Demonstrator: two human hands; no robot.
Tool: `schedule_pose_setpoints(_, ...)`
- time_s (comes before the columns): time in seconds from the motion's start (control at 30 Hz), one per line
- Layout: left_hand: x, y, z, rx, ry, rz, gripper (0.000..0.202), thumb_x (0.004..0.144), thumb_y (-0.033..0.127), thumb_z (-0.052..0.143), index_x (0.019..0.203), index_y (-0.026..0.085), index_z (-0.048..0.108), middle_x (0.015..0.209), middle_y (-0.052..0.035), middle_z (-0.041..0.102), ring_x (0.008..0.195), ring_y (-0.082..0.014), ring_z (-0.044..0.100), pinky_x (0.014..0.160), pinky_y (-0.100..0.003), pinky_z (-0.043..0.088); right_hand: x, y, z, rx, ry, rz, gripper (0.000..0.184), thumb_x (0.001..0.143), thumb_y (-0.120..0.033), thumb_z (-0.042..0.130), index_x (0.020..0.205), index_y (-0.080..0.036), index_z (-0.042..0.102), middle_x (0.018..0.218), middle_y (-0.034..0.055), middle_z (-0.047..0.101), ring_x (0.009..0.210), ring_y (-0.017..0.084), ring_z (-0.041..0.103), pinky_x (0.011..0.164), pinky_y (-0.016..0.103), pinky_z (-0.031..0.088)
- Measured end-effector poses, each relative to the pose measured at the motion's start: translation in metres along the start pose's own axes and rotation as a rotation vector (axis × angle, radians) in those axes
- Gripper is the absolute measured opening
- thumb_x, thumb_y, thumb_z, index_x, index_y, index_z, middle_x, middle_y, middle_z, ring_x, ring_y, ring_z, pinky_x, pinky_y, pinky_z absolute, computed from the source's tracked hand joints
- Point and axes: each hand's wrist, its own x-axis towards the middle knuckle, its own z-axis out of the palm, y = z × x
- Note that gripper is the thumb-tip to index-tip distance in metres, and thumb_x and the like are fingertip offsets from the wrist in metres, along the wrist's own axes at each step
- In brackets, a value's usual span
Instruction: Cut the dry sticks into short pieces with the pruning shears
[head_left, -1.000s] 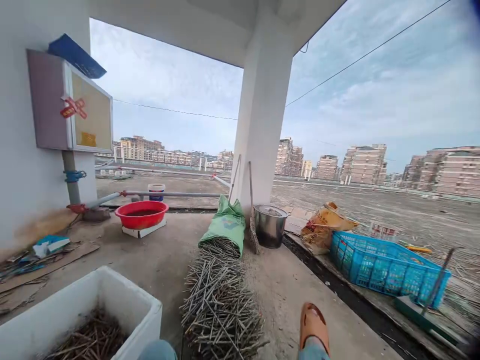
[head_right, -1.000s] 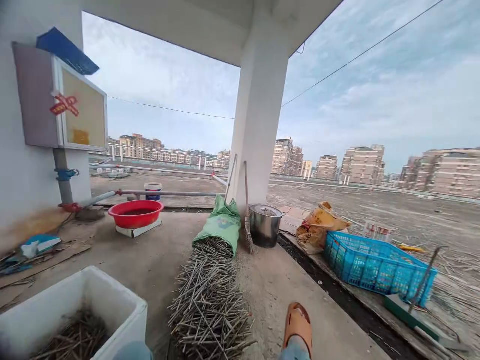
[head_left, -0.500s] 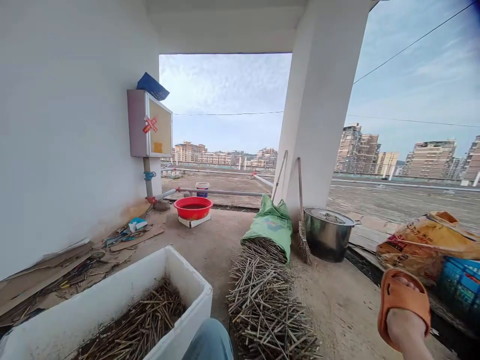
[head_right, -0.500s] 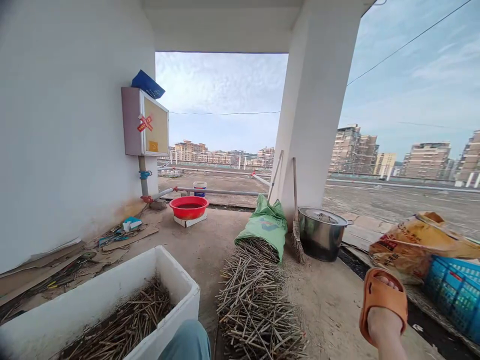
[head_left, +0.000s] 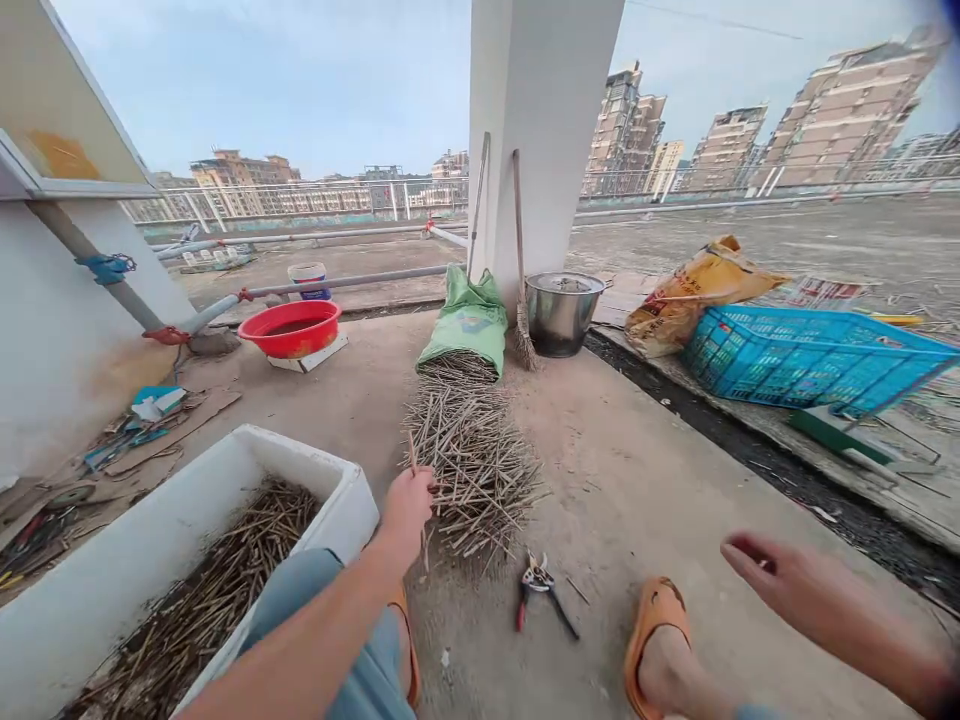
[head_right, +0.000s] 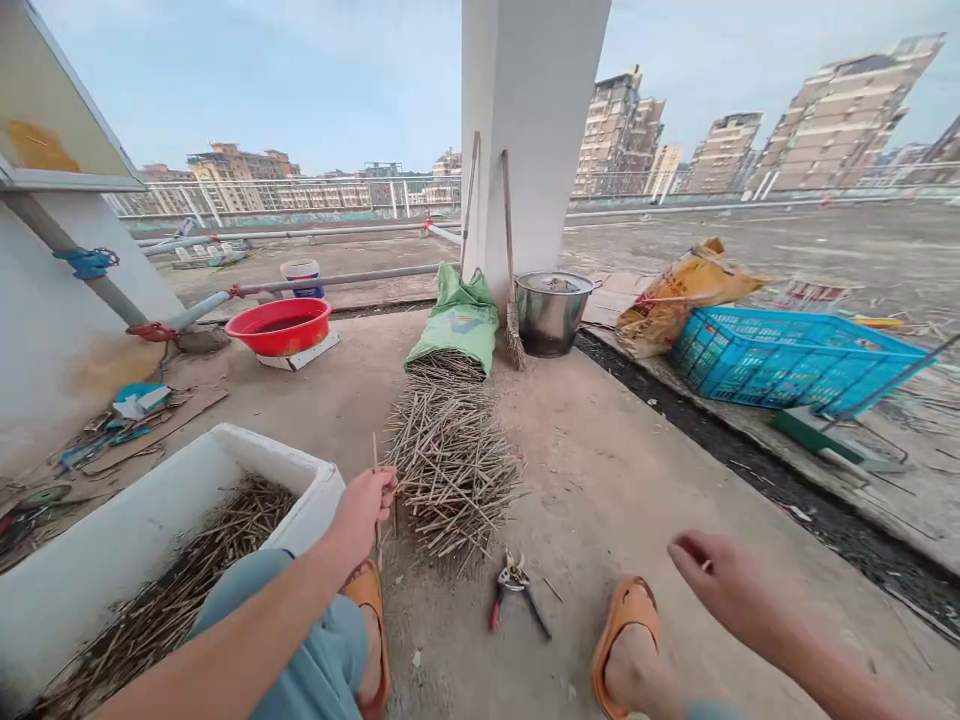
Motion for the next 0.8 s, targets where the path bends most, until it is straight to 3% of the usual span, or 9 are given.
schedule_pose_setpoints(0.07, 0.024, 0.001, -0.009, -0.015, 0.042, -0.005, 0.011, 0.070, 0.021, 0.053, 0.078, 0.015, 0.048, 0.068, 0.0033, 0.045, 0.047, -0.0030, 0.030, 0.042, -0.019, 0.017, 0.015, -0.025, 0.037, -0.024, -0.261, 0.008, 0.025, 0.090, -0.032, 0.043, 0.081, -0.017, 0.062, 0.080, 0.0022, 0.064, 0.072, 0.012, 0.059, 0.072, 0.031, 0.048)
schedule_pose_setpoints(0.17, 0.049, -0.006, -0.011, -0.020, 0.074, -0.036, 0.015, 0.067, 0.019, 0.052, 0.081, 0.014, 0.050, 0.071, 0.0021, 0.046, 0.050, -0.0036, 0.034, 0.042, -0.018, 0.021, 0.035, -0.066, 0.124, -0.050, -0.435, 0.077, 0.022, 0.084, -0.034, 0.056, 0.079, -0.014, 0.061, 0.082, 0.0028, 0.065, 0.081, 0.017, 0.061, 0.079, 0.038, 0.047)
schedule_pose_setpoints(0.23, 0.061, -0.014, -0.011, -0.019, 0.123, -0.096, 0.016, 0.067, 0.020, 0.052, 0.082, 0.014, 0.052, 0.073, 0.0011, 0.048, 0.051, -0.0043, 0.036, 0.042, -0.018, 0.024, 0.042, -0.087, 0.185, -0.026, -0.499, 0.142, 0.027, 0.085, -0.041, 0.051, 0.088, -0.016, 0.062, 0.094, 0.0046, 0.066, 0.091, 0.018, 0.060, 0.084, 0.039, 0.045)
schedule_pose_setpoints(0.33, 0.073, -0.023, -0.012, -0.007, 0.186, -0.219, 0.019, 0.071, 0.026, 0.052, 0.086, 0.014, 0.054, 0.076, 0.0003, 0.050, 0.052, -0.0048, 0.037, 0.042, -0.018, 0.026, 0.046, -0.108, 0.261, 0.002, -0.560, 0.322, 0.057, 0.079, -0.058, 0.047, 0.111, -0.012, 0.056, 0.111, 0.0175, 0.061, 0.103, 0.028, 0.058, 0.084, 0.043, 0.045)
schedule_pose_setpoints(0.4, 0.077, -0.026, -0.013, 0.039, 0.184, -0.280, 0.022, 0.073, 0.033, 0.053, 0.087, 0.016, 0.055, 0.073, 0.0010, 0.050, 0.052, -0.0052, 0.037, 0.043, -0.018, 0.027, 0.048, -0.120, 0.297, 0.014, -0.563, 0.437, 0.085, 0.071, -0.069, 0.042, 0.128, -0.006, 0.042, 0.124, 0.0286, 0.049, 0.115, 0.038, 0.048, 0.086, 0.049, 0.041)
schedule_pose_setpoints(0.5, 0.080, -0.027, -0.013, 0.134, 0.165, -0.345, 0.026, 0.075, 0.041, 0.054, 0.085, 0.017, 0.057, 0.063, 0.0025, 0.047, 0.051, -0.0062, 0.036, 0.045, -0.017, 0.029, 0.050, -0.136, 0.330, 0.023, -0.533, 0.559, 0.104, 0.065, -0.075, 0.040, 0.137, -0.001, 0.023, 0.132, 0.0355, 0.034, 0.121, 0.045, 0.036, 0.090, 0.060, 0.030)
schedule_pose_setpoints(0.67, 0.088, -0.033, -0.009, 0.176, 0.150, -0.441, 0.029, 0.072, 0.044, 0.057, 0.086, 0.019, 0.058, 0.072, 0.0010, 0.053, 0.050, -0.0053, 0.037, 0.046, -0.018, 0.030, 0.049, -0.149, 0.344, 0.053, -0.410, 0.574, 0.092, 0.072, -0.054, 0.048, 0.137, 0.002, 0.014, 0.123, 0.0369, 0.039, 0.114, 0.048, 0.040, 0.088, 0.061, 0.026)
schedule_pose_setpoints(0.73, 0.091, -0.035, -0.007, 0.160, 0.181, -0.462, 0.031, 0.071, 0.044, 0.058, 0.089, 0.019, 0.058, 0.078, -0.0002, 0.056, 0.052, -0.0055, 0.039, 0.047, -0.019, 0.032, 0.048, -0.143, 0.340, 0.100, -0.385, 0.586, 0.079, 0.074, -0.045, 0.047, 0.133, 0.002, 0.024, 0.115, 0.0354, 0.047, 0.106, 0.048, 0.047, 0.081, 0.060, 0.032)
schedule_pose_setpoints(0.8, 0.092, -0.035, -0.005, 0.126, 0.211, -0.459, 0.032, 0.070, 0.042, 0.059, 0.093, 0.020, 0.058, 0.084, -0.0016, 0.057, 0.055, -0.0063, 0.042, 0.050, -0.019, 0.034, 0.048, -0.132, 0.333, 0.184, -0.378, 0.606, 0.058, 0.071, -0.037, 0.047, 0.117, -0.001, 0.047, 0.098, 0.0313, 0.058, 0.090, 0.046, 0.057, 0.069, 0.056, 0.040)
